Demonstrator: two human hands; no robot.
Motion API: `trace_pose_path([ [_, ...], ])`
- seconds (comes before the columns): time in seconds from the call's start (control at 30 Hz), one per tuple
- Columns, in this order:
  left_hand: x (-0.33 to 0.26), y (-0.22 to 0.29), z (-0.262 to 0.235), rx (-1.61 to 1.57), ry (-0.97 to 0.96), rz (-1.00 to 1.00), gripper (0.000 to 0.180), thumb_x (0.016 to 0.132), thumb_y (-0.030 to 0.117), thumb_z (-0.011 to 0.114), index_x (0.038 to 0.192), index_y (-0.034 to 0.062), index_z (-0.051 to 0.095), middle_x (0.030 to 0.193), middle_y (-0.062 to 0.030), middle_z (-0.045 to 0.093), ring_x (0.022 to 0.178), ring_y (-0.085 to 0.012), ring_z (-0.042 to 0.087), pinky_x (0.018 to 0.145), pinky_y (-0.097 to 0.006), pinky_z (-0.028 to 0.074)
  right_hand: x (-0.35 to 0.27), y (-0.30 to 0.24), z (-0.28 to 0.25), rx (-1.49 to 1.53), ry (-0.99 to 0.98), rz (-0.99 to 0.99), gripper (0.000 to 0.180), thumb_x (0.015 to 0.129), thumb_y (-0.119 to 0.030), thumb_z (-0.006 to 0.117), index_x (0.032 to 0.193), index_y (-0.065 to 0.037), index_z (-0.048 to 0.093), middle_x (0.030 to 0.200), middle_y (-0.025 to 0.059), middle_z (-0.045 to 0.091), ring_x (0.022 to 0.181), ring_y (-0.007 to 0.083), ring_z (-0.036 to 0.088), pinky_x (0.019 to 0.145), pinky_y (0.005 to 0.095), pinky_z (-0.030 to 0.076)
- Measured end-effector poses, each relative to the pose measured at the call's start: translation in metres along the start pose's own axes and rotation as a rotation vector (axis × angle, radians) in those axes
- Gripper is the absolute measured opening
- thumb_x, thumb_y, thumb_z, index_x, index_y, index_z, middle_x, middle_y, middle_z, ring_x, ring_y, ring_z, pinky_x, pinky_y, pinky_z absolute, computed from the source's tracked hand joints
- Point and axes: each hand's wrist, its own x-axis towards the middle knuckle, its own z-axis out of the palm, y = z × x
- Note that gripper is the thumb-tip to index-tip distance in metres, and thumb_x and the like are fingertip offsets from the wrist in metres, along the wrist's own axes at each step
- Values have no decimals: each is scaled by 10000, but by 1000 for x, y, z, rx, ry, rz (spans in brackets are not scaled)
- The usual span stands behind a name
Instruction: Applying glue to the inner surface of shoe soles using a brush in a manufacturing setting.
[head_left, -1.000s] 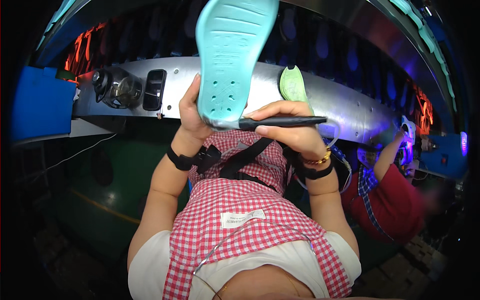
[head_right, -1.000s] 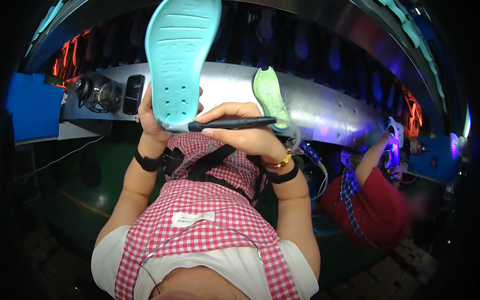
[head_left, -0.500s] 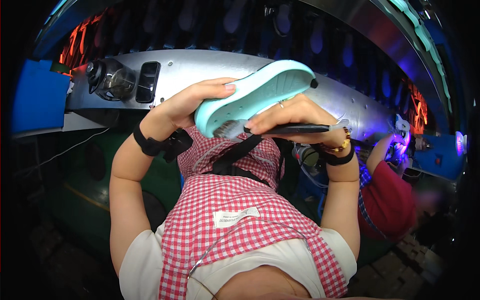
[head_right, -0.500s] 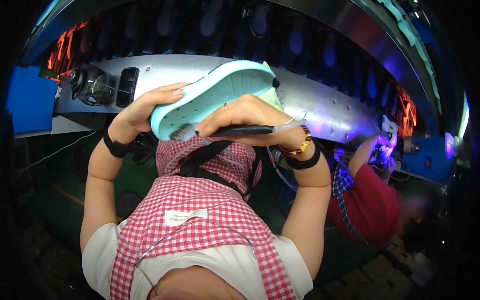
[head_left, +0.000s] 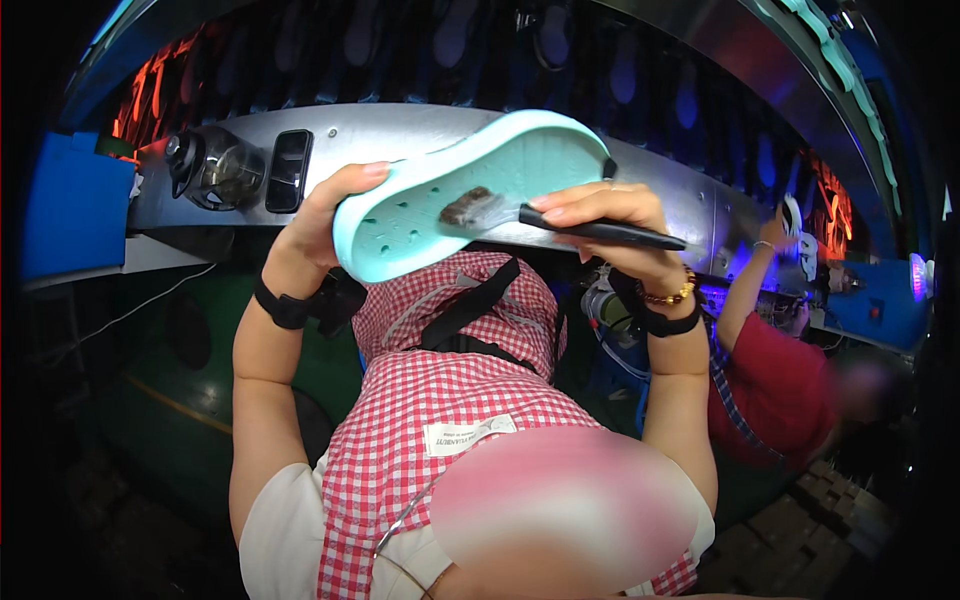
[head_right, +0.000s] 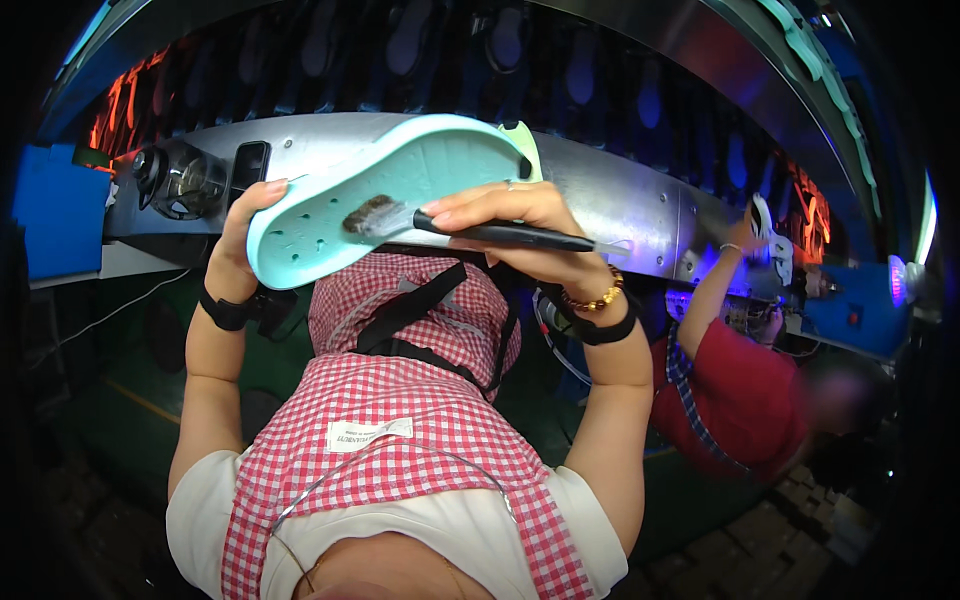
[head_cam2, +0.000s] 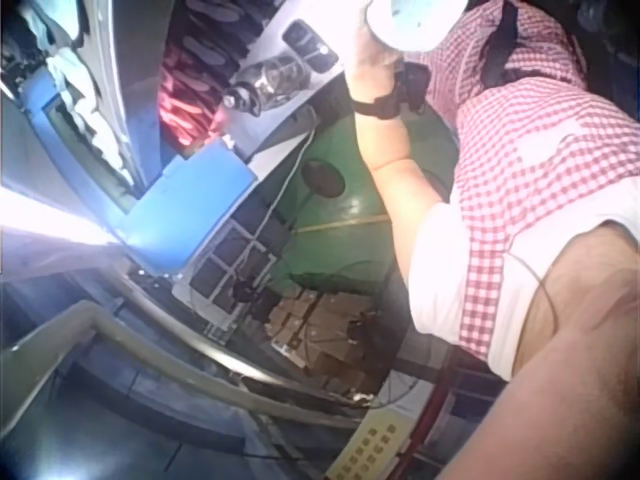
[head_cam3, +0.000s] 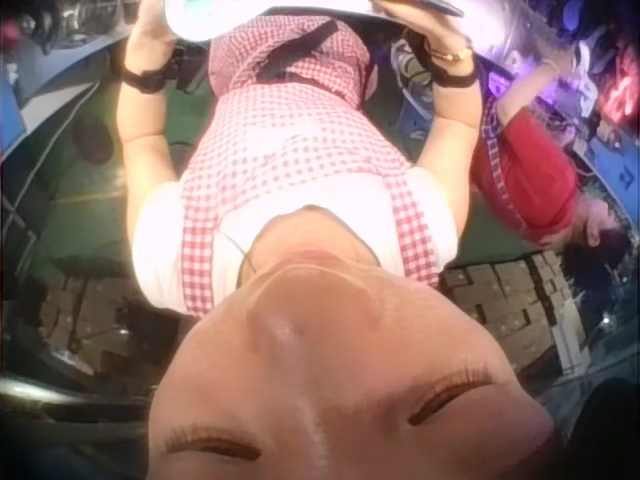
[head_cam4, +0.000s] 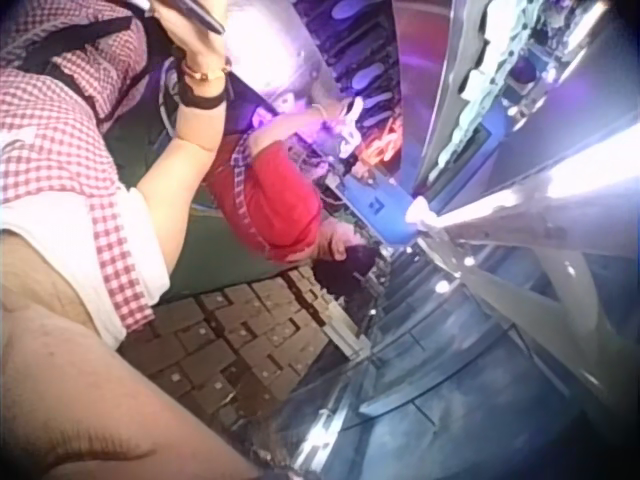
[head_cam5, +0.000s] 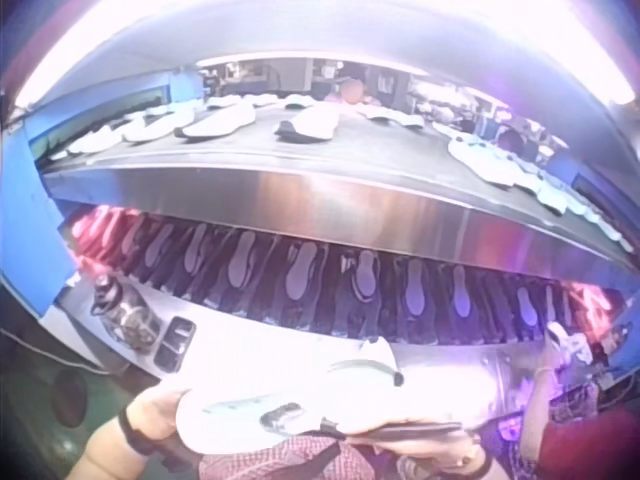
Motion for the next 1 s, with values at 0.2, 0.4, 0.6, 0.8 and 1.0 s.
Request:
trace_pose_path([
  [0.2, -6, 5, -13, -5, 19, 45, 482, 779, 310, 474, 1082, -64, 501, 921, -136, 589, 756, -173, 579, 662, -268, 469, -5, 7, 4, 14, -16, -245, 217, 689, 67, 628, 888, -20, 633, 918, 140, 630, 650, 110, 604, 468, 178, 457],
  [0.4, -18, 8, -14, 141, 87, 92, 534, 768, 377, 481, 1115, -29, 502, 983, -135, 584, 863, -203, 549, 767, -283, 433, 0, -1, 3, -177, -26, -117, 194, 641, 39, 672, 829, 0, 637, 878, 149, 636, 802, 232, 625, 708, 291, 488],
  [0.6, 31, -25, -14, -639, 217, 300, 643, 843, 548, 282, 1300, 98, 323, 1307, -111, 367, 1210, -310, 327, 1018, -505, 200, -1, -8, 15, -13, 173, -207, 229, 646, 23, 677, 870, 9, 636, 824, 131, 638, 721, 168, 604, 636, 244, 471],
  [0.8, 65, -68, -7, -526, 0, 315, 786, 800, 664, 138, 1253, 56, 349, 1157, -197, 473, 1065, -356, 463, 915, -479, 366, 25, 45, 34, 175, 312, 180, 166, 712, -36, 652, 866, 24, 630, 812, 82, 637, 723, 93, 588, 667, 199, 470],
  [1.0, 65, -58, 1, -446, 383, 412, 743, 795, 672, 175, 1208, 92, 389, 1071, -128, 538, 992, -263, 529, 864, -411, 433, 18, 32, 55, -392, 138, -187, 150, 663, -71, 643, 811, -45, 637, 701, 109, 607, 606, 219, 576, 578, 291, 458],
])
